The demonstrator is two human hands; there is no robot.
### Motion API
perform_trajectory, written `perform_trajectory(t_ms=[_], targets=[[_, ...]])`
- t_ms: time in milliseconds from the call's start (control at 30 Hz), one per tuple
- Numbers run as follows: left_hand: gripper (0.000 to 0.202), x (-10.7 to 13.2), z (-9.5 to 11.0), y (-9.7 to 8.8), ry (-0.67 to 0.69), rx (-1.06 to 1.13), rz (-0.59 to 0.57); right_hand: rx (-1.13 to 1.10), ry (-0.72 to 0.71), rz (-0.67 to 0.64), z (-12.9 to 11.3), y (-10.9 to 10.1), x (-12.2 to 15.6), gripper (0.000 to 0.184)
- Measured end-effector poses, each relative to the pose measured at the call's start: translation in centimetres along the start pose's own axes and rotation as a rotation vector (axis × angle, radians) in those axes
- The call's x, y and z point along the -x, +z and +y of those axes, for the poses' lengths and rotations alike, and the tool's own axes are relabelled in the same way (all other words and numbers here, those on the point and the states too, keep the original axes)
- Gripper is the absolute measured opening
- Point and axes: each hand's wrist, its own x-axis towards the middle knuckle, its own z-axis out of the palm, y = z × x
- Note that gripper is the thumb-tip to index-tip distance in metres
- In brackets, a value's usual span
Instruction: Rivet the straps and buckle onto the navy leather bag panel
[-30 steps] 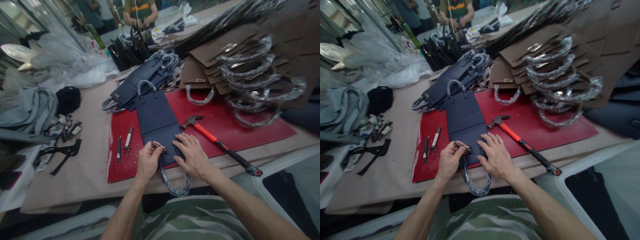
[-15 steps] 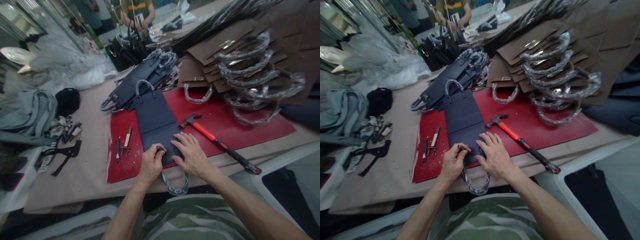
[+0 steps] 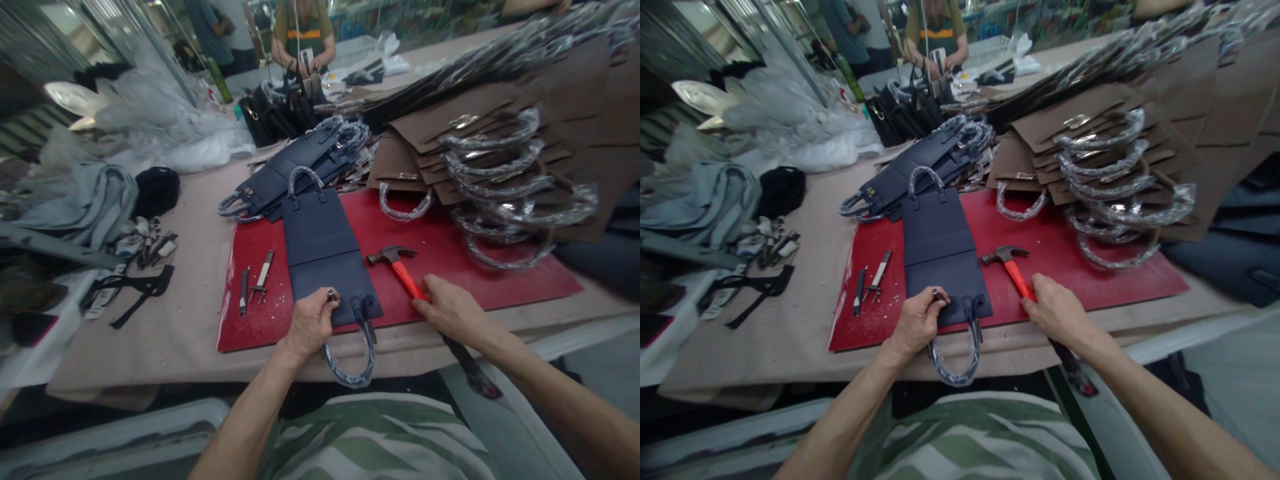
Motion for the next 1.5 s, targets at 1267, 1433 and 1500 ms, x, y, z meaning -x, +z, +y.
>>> perform_trajectory(t_ms=[1267,1433,1500], targets=[[0.017,0.6,-1.8,1.3,0.245,-0.091,0.097,0.109,-0.661,0.461,-8.2,-6.1,6.7,0.022],[0.016,0.6,-1.8,1.4,0.229,-0.092,0.09,0.209,-0.49,0.074,-5.0,-4.3,4.8,0.025],[0.016,0.5,-1.6,1.3,0.236,-0.074,0.082,0.097,-0.346,0.013,-3.6,-3.7,3.2,0.029]])
